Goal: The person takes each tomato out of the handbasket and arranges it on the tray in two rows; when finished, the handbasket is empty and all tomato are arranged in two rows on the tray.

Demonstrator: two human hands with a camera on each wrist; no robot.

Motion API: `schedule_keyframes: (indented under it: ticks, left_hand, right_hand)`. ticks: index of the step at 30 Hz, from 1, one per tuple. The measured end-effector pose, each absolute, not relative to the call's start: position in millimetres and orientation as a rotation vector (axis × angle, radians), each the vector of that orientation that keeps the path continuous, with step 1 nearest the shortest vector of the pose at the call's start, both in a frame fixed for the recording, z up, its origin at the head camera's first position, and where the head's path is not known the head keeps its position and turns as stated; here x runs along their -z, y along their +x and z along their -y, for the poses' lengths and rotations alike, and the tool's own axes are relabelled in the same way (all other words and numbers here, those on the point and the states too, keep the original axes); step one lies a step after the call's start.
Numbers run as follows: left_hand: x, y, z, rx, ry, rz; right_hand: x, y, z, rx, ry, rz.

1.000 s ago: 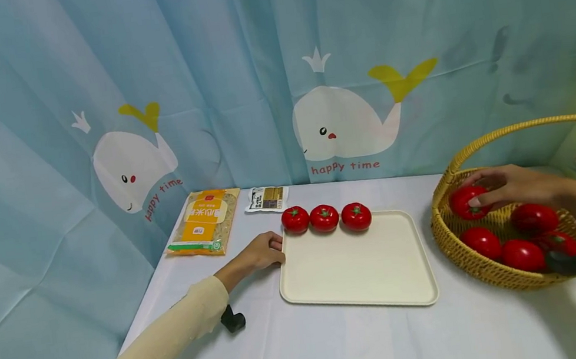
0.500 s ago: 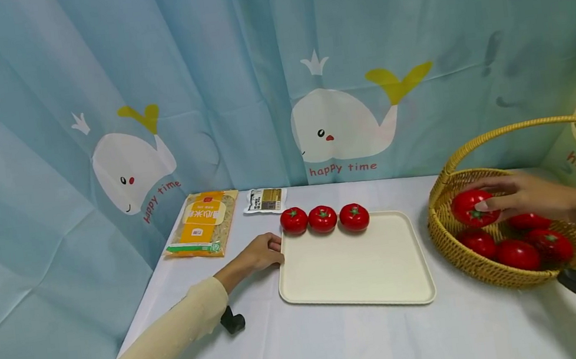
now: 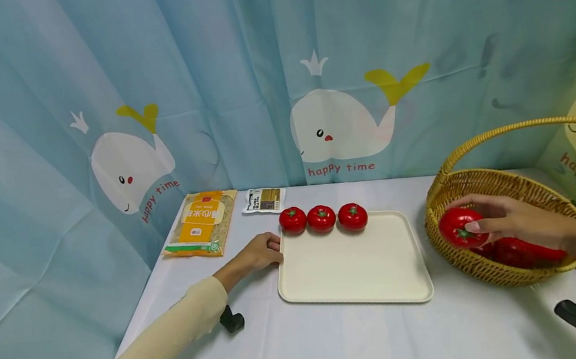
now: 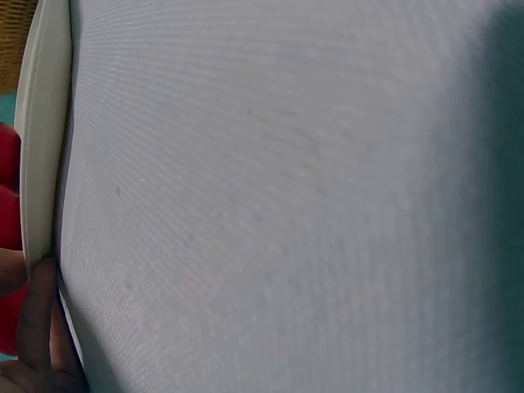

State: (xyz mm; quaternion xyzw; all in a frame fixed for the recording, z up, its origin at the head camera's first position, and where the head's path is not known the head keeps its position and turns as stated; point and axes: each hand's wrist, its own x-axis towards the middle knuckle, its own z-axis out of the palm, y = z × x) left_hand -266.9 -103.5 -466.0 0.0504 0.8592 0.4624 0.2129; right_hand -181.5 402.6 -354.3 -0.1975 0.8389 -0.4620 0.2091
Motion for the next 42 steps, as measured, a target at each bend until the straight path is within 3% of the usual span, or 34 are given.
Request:
schedule_keyframes:
  ticks: [10,28,42]
  left_hand:
    - [465,-265,104,-1.33,0.163,-2.37]
    - [466,-265,104,-1.326,0.169,-2.36]
    - [464,-264,104,-1.313,0.145,-2.373]
  right_hand:
    - [368,-166,-370,1.53,-0.694,-2.1]
    - [386,-151,-327,1.528,-0.548,-2.201]
    - [405,-163,-305,1.684,-0.602,-2.255]
